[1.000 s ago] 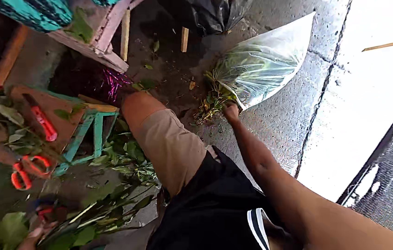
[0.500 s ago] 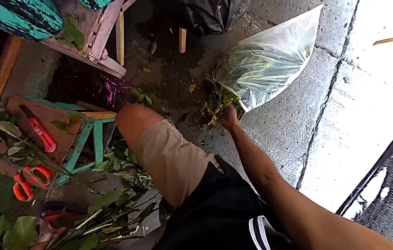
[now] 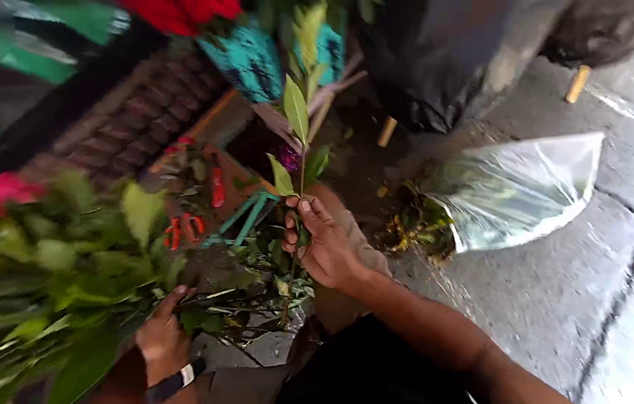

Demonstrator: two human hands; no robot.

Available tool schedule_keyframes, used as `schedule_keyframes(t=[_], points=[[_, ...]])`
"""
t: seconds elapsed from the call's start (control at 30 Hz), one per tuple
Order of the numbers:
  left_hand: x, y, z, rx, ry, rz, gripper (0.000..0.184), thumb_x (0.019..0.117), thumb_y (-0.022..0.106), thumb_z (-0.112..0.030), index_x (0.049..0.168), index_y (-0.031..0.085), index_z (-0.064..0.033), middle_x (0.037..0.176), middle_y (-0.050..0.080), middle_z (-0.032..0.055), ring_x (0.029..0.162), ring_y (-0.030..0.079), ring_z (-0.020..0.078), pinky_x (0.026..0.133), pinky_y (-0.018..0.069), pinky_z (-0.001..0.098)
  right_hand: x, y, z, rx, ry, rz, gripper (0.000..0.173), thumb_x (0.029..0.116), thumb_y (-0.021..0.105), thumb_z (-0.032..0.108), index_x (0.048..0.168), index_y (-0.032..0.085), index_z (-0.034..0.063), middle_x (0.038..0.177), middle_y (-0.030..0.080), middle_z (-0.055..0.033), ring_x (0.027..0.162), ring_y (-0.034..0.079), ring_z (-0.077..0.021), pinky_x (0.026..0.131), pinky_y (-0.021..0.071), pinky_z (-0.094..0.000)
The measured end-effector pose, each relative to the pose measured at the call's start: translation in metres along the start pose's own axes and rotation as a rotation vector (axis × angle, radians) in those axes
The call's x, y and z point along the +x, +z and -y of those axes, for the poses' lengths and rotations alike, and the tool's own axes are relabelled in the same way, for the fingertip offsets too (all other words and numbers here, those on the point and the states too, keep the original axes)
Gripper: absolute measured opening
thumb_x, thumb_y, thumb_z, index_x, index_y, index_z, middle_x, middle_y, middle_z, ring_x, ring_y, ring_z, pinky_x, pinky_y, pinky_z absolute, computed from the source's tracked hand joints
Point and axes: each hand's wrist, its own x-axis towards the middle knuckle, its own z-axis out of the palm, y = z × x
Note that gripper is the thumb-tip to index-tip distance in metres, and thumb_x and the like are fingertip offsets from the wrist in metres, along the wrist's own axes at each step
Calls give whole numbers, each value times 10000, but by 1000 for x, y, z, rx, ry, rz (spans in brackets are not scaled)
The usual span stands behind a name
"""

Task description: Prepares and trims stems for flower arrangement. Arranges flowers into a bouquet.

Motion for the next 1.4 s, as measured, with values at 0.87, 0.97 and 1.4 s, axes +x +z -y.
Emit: schedule_keyframes(t=[0.87, 0.97, 1.4], points=[[20, -15, -15, -442, -84, 114, 427, 685, 825, 87, 1077, 663, 31, 945, 744, 99, 889, 713, 163, 832, 602, 342, 91, 4, -199, -1073, -114, 596, 159, 949, 636, -9, 1093, 700, -37, 1006, 722, -94, 897, 683, -119, 829, 590, -299], [21, -16, -14, -428, -112, 124, 349, 730, 854, 31, 1045, 704, 25, 956, 758, 98, 914, 718, 158, 876, 592, 343, 102, 4, -205, -1116, -99, 649, 191, 928, 611, -49, 1089, 713, -37, 1072, 709, -105, 962, 669, -106, 880, 573, -284], [20, -11, -5, -287, -77, 156, 174, 894, 733, -54, 1053, 706, 11, 996, 717, 69, 955, 653, 94, 929, 525, 306, 122, 4, -200, -1831, -133, 887, 337, 1026, 555, 140, 1323, 671, 29, 1334, 653, -207, 1251, 627, -338, 1109, 465, -483]])
